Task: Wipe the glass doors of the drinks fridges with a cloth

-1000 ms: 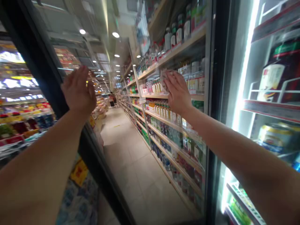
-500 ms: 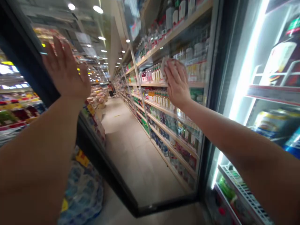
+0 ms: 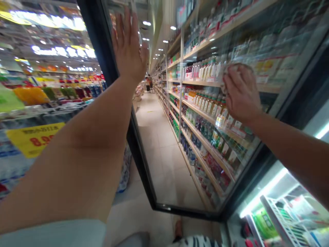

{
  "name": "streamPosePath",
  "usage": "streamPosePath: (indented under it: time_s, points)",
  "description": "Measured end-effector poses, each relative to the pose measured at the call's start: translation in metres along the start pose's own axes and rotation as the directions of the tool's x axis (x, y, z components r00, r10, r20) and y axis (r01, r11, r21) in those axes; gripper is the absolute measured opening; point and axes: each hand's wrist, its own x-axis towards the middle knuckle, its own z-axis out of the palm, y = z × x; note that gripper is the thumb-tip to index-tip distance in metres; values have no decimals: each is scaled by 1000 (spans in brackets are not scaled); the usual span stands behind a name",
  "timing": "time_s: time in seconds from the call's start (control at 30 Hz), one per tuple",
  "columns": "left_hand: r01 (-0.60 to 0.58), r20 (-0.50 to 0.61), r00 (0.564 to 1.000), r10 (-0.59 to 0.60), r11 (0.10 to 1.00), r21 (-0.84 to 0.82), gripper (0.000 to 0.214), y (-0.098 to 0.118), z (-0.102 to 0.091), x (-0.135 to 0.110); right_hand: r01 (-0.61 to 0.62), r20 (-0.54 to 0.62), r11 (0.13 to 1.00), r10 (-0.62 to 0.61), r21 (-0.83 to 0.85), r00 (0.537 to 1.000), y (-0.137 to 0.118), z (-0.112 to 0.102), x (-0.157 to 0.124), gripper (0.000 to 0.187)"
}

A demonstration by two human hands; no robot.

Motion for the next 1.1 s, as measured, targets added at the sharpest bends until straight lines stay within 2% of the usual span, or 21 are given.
streamPosePath:
  time_s: [0.1,0.2,0.27,0.33,0.4,0.47,0.5,0.57,0.67,0.73,0.8,0.87,0.93,1.03,1.1]
  points:
    - [-29,-4,1000,29,999,39,78,-4,5,0,44,52,999,-43,-20,998,4,-6,6,69]
    - [-54,-34,998,58,992,111,74,-7,9,-1,-47,-56,995,42,-90,998,11,-10,18,67]
    - [-64,-44,996,73,982,176,71,-9,11,-1,-87,-117,990,74,-109,990,4,-6,17,67]
    - [-61,-34,997,72,966,250,70,-10,12,0,-51,-77,993,43,-110,996,-12,0,9,67]
    - [-57,-21,998,66,951,304,70,-10,12,0,47,30,994,-44,-97,999,-25,3,6,67]
    - [-52,-20,998,62,946,320,70,-10,10,0,100,100,992,-92,-79,991,-28,1,13,64]
    - [-48,-20,998,57,946,319,70,-9,9,0,86,91,993,-79,-77,993,-25,-1,19,64]
    - [-39,-16,999,46,955,293,68,-5,4,-2,-16,-7,997,15,-74,1000,-17,-6,29,64]
    - [-37,7,999,36,984,177,69,1,-3,-5,-158,-173,986,147,-53,974,-13,-2,22,64]
    - [-10,13,1000,9,995,98,73,2,-3,-4,-98,-147,994,89,-55,985,-21,5,4,64]
    - [21,5,1000,-21,998,54,74,-1,1,-3,46,-37,997,-48,-54,998,-30,11,-11,63]
    - [4,-16,1000,-3,998,66,73,-6,8,-1,145,53,989,-143,-40,988,-32,11,-15,61]
    - [-46,-65,996,56,990,137,72,-11,14,0,89,33,995,-87,-43,996,-27,7,-8,61]
    - [-80,-104,989,106,969,232,71,-15,17,-1,-137,-125,989,130,-46,984,-17,2,-3,63]
    - [-79,-87,991,102,967,241,70,-14,16,-2,-157,-158,986,146,-54,976,-14,2,-12,65]
